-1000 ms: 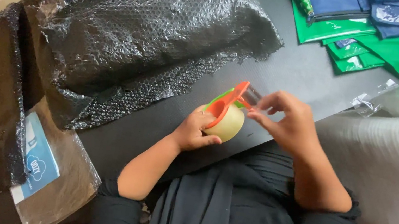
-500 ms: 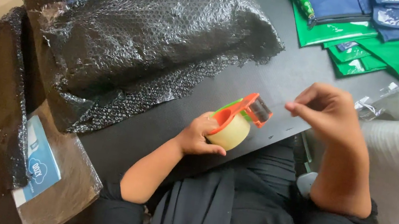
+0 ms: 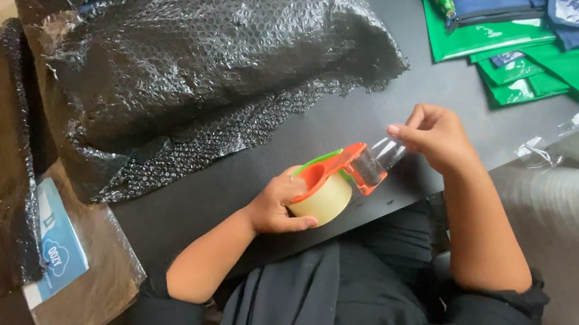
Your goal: The person wraps a large object in black bubble wrap, smooths the surface by hand, and applies strips of clear tape from a dispenser to secure the edges of the packaging.
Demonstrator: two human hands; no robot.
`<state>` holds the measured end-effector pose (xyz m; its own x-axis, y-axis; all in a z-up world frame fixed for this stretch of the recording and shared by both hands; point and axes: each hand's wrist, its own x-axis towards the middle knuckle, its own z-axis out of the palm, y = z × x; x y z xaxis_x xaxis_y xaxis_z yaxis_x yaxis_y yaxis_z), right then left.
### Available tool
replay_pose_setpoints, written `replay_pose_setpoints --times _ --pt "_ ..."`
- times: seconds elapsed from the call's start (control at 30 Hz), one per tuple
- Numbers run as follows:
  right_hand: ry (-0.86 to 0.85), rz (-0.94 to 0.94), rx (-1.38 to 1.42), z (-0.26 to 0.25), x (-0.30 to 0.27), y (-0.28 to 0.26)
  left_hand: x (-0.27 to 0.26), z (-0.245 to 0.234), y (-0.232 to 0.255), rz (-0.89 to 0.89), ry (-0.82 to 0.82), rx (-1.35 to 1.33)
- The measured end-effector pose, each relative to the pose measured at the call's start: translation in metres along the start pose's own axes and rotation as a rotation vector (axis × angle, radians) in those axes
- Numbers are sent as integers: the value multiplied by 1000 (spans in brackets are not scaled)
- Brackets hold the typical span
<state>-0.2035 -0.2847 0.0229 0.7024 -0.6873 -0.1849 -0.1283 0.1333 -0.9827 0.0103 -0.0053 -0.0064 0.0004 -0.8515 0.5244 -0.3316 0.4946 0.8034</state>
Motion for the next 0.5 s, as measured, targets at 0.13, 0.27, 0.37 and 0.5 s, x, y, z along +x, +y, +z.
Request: replay_pose_setpoints --times 0.13,0.27,0.37,0.5 --pt "-36 25 20 18 5 11 4 1 7 4 -10 -3" --pt "-57 59 -48 36 -8 2 2 1 3 -6 0 -4" --pt "14 34 -350 41 -14 15 5 4 9 3 5 -23" --pt "105 65 -501 41 -19 21 3 7 9 29 3 -32"
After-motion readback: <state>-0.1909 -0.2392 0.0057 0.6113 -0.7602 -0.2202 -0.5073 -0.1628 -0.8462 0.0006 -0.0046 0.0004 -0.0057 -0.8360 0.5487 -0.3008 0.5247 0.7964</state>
